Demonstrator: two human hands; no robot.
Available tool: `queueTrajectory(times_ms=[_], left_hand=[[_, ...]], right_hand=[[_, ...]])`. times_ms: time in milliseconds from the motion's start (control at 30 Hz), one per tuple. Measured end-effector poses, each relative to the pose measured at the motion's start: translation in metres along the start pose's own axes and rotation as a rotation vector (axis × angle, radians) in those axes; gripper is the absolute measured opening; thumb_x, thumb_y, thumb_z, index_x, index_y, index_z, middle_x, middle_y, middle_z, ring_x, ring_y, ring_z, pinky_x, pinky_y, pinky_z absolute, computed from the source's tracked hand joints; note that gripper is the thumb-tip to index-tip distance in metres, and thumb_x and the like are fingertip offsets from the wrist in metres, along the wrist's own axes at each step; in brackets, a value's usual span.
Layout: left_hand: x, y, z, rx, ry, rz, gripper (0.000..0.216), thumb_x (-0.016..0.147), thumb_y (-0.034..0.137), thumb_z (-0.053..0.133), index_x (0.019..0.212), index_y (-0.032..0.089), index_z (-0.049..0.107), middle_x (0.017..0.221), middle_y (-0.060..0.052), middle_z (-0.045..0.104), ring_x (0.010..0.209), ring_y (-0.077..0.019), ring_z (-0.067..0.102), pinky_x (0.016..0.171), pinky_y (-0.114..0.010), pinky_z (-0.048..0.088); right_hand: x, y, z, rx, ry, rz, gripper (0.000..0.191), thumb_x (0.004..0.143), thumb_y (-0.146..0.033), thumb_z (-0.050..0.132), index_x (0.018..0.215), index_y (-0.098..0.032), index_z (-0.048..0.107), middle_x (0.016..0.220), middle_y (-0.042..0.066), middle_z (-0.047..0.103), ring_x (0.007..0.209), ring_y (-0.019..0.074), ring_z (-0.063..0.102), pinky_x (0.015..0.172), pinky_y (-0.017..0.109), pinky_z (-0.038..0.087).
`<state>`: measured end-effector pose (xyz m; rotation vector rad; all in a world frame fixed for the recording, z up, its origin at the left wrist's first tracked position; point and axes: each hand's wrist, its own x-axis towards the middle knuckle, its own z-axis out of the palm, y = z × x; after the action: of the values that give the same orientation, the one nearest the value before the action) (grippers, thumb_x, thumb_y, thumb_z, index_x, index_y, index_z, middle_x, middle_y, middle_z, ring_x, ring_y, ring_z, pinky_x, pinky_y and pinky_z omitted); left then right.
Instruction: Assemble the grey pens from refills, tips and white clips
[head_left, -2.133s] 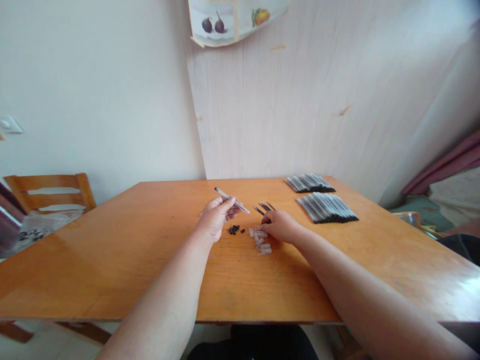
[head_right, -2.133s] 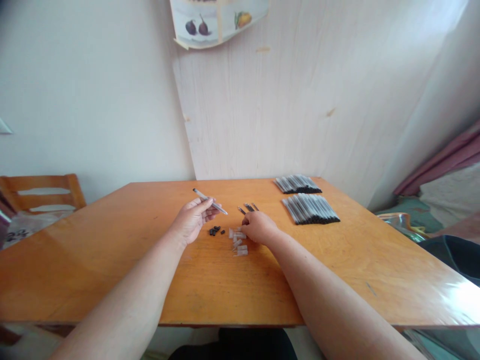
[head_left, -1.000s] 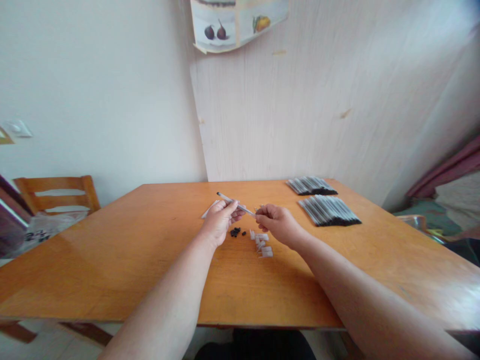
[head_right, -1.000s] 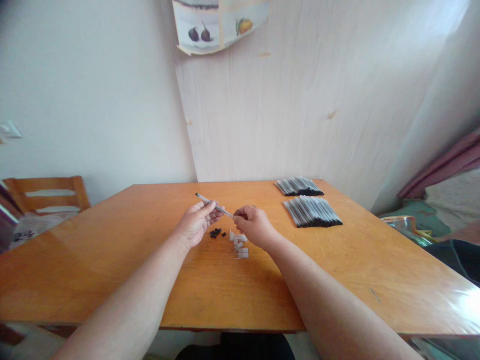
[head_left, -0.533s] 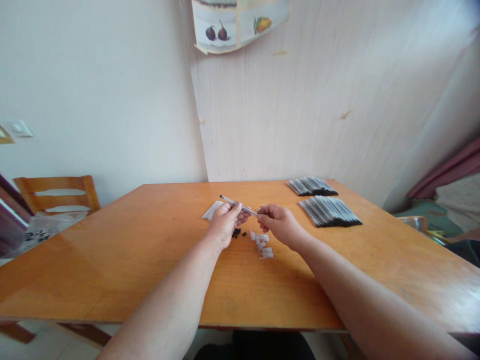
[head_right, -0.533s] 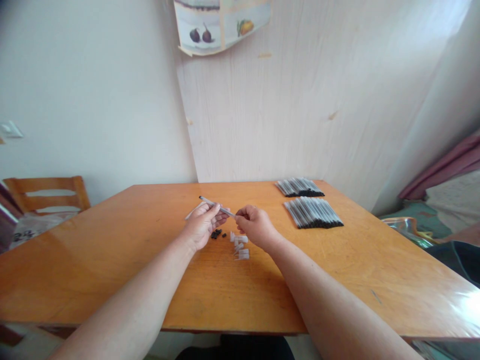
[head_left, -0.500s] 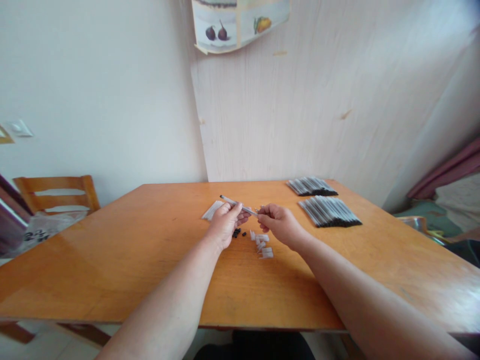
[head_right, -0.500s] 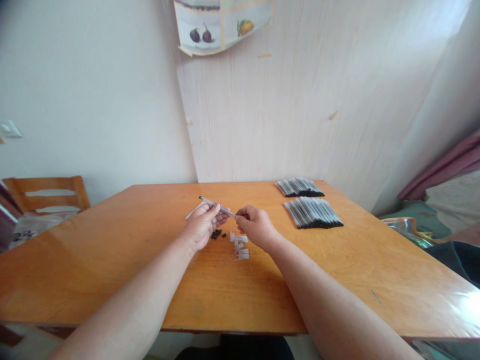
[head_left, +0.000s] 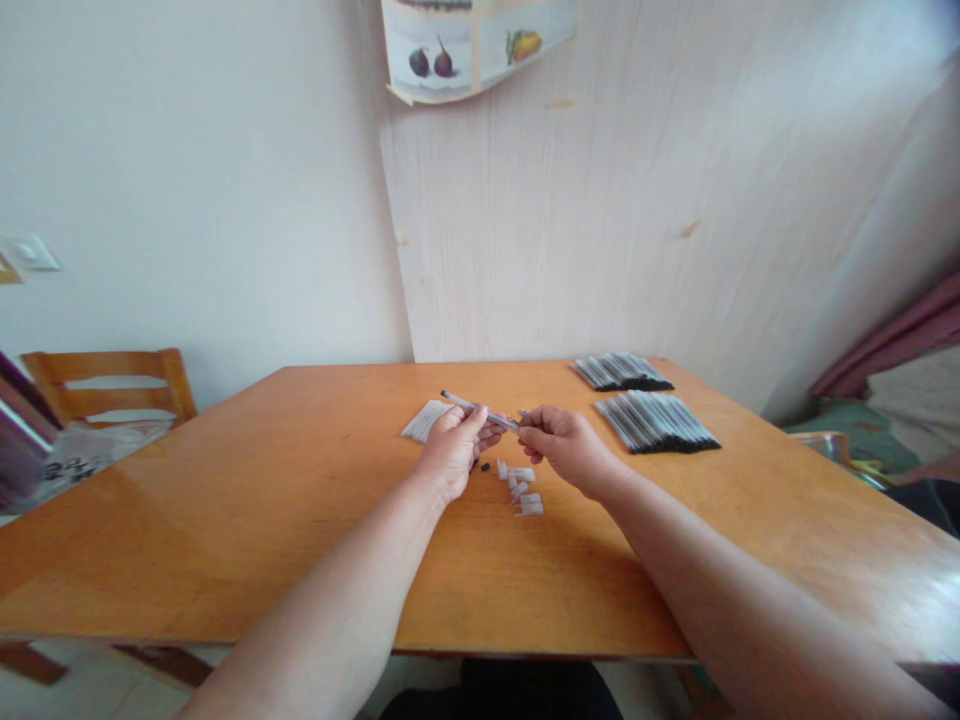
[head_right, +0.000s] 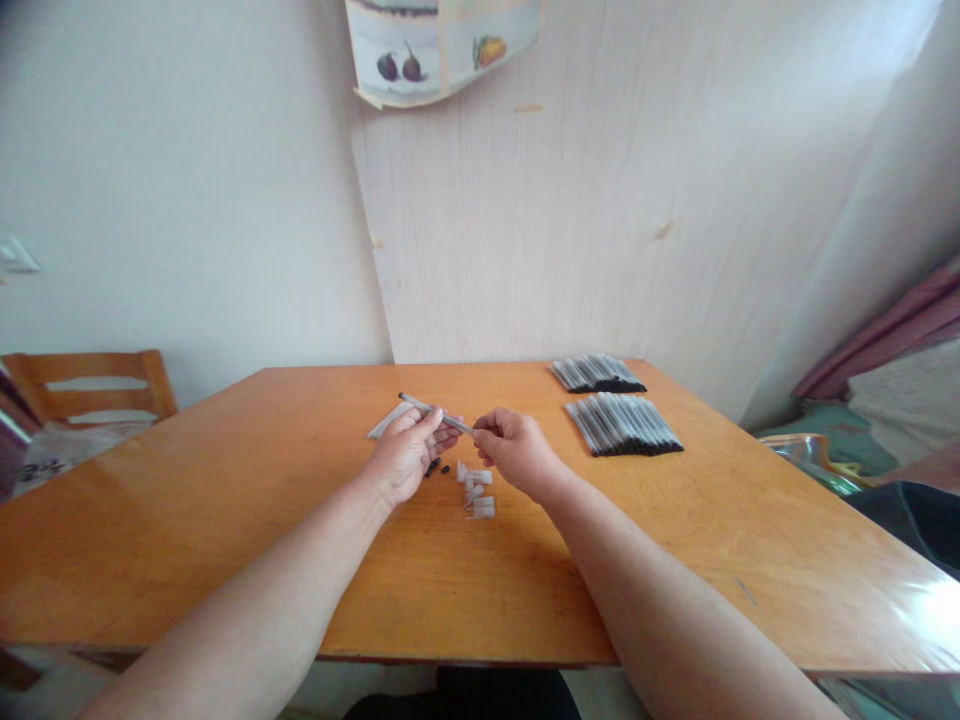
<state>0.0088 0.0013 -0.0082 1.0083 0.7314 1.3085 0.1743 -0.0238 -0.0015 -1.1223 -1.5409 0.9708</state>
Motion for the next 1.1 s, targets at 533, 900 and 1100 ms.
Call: queueTrajectory(times_ms=[533,900,1100], left_hand=[[-0.0016,-0.0026,0.0010,-0.027,-0.022,-0.003,0.020,0.082,0.030,0.066,0.087,0.015,0.054,0.087,-0.010,0.071,0.080,-0.0160,0.069,0.077,-0.030,0.053],[-0.0045,-0.0018,0.0043,-0.012,-0.009,0.021,0.021,0.081,0.031,0.066,0.086,0.016,0.053,0.087,-0.008,0.071,0.081,-0.0157,0.068,0.079,-0.031,0.053],[-0.0064,0.0007,0.0080,0.007,0.041,0.047,0.019,0.082,0.030,0.065,0.085,0.016,0.053,0.084,-0.008,0.071,0.079,-0.0162,0.069,0.078,-0.032,0.053]], right_hand=[[-0.0027,-0.0070,-0.0023,-0.003,-0.011,-0.013,0.011,0.075,-0.028,0.059,0.077,-0.018,0.057,0.057,-0.003,0.055,0.051,0.0094,0.050,0.051,0.022,0.042],[-0.0021,-0.0063,-0.0015,0.046,-0.006,0.003,0.008,0.075,-0.026,0.058,0.075,-0.018,0.056,0.058,-0.003,0.055,0.052,0.0091,0.050,0.050,0.021,0.042],[-0.0024,-0.0064,0.0005,0.092,-0.015,0.012,0.011,0.074,-0.026,0.059,0.077,-0.016,0.057,0.062,-0.003,0.055,0.052,0.0083,0.049,0.052,0.022,0.042]])
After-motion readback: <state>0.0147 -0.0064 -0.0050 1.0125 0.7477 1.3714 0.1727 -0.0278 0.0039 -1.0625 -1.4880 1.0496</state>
